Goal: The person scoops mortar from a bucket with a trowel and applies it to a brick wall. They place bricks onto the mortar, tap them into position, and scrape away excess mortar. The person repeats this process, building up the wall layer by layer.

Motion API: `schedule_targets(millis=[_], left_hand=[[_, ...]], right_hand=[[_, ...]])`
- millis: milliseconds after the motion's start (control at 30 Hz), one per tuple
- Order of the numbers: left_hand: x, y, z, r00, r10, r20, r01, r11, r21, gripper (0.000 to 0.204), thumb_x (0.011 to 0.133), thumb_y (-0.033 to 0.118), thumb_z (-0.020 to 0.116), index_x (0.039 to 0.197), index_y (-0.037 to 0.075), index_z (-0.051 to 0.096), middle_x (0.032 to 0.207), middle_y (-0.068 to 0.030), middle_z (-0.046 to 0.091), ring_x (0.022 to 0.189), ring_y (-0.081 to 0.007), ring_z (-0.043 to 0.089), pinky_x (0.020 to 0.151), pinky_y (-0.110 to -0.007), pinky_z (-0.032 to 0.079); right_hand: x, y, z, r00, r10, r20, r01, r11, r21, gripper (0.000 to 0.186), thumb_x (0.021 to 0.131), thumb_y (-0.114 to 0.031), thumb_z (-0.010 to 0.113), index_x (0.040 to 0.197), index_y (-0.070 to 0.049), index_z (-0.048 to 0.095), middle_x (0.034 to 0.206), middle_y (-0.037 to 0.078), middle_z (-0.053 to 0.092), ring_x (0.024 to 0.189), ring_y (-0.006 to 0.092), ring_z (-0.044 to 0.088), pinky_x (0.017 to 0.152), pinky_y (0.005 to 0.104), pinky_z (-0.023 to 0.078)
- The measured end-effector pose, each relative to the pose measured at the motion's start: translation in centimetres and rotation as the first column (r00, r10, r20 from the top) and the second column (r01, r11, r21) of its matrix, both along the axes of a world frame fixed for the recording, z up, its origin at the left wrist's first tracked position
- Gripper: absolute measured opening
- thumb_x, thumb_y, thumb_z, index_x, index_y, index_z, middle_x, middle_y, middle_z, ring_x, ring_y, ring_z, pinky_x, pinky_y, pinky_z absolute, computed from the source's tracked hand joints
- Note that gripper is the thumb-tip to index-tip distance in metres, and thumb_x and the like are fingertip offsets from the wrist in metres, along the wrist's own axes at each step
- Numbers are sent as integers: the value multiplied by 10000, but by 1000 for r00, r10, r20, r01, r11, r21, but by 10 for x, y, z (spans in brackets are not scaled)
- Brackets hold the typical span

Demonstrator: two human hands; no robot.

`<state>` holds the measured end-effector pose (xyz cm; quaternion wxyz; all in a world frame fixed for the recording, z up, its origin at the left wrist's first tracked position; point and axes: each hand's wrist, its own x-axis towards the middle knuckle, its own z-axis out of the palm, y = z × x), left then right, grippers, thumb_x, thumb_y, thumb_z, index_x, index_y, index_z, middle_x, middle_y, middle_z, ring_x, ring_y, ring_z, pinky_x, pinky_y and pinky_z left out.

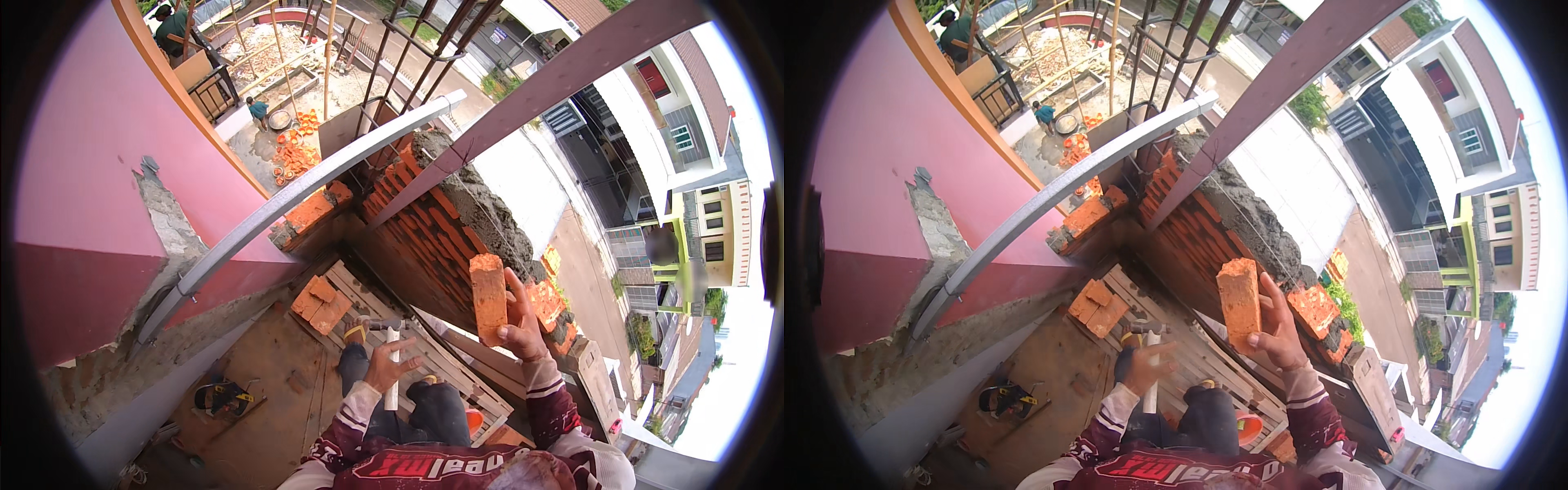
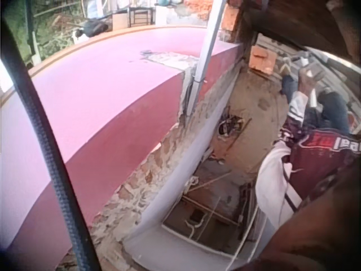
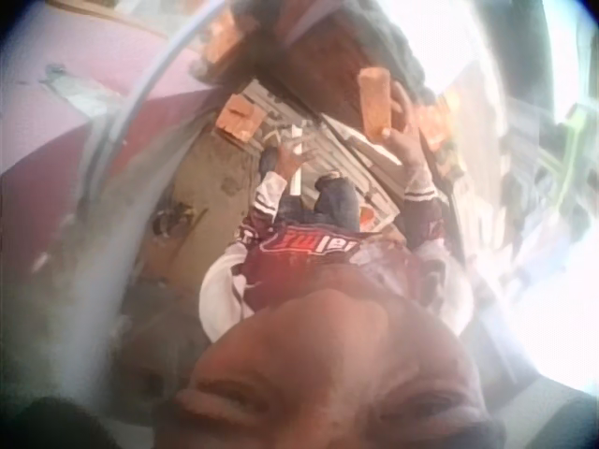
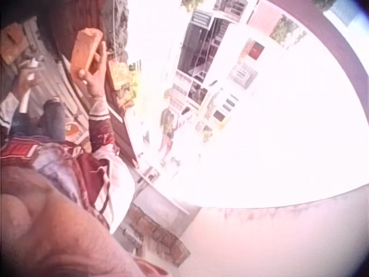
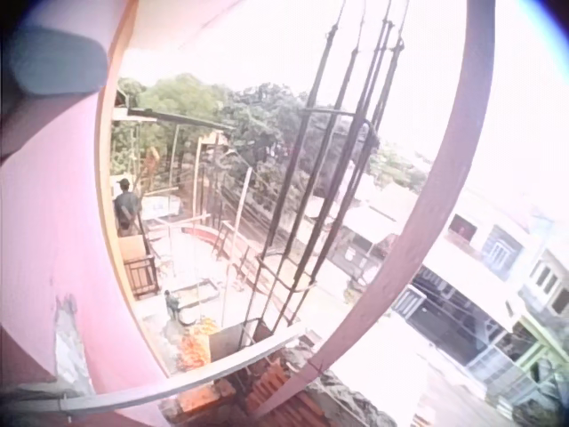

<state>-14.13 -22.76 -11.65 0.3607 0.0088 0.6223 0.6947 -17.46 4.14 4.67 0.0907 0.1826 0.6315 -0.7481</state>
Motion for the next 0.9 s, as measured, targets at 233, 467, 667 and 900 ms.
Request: schedule_targets(millis=[233,467,667,900], left_hand=[[43,-100,-48,961,186,205,-100,925,-367,567,776,392,820,1094,-65,718,1069,-163,725,1004,-202,665,930,-314,488],[169,-195,-95,790,525,315,-109,627,-771,447,733,364,841,936,-27,764,909,-144,747,816,-246,699,826,-340,526],[299,-209,-118,784,583,211,-149,507,-849,416,733,370,821,769,-33,724,801,-118,727,730,-237,668,731,-374,508],[340,-153,-117,713,643,280,-150,530,-834,413,734,378,818,787,-26,752,714,-114,721,655,-214,673,705,-355,524]], right_hand=[[-170,83,12,988,49,-148,33,862,506,960,736,-124,811,1537,-38,289,1376,186,509,1216,268,571,1037,371,473],[-275,89,-45,966,232,-111,-139,834,534,775,740,-134,826,1401,12,448,1234,145,603,1072,229,640,908,342,546],[-303,73,-52,922,371,-111,-249,788,562,584,755,-93,798,1259,53,542,1020,118,688,845,185,692,715,301,570],[-306,56,-53,855,491,-169,-252,678,691,789,770,-118,797,1435,64,414,1364,196,549,1231,271,552,1008,366,470]])
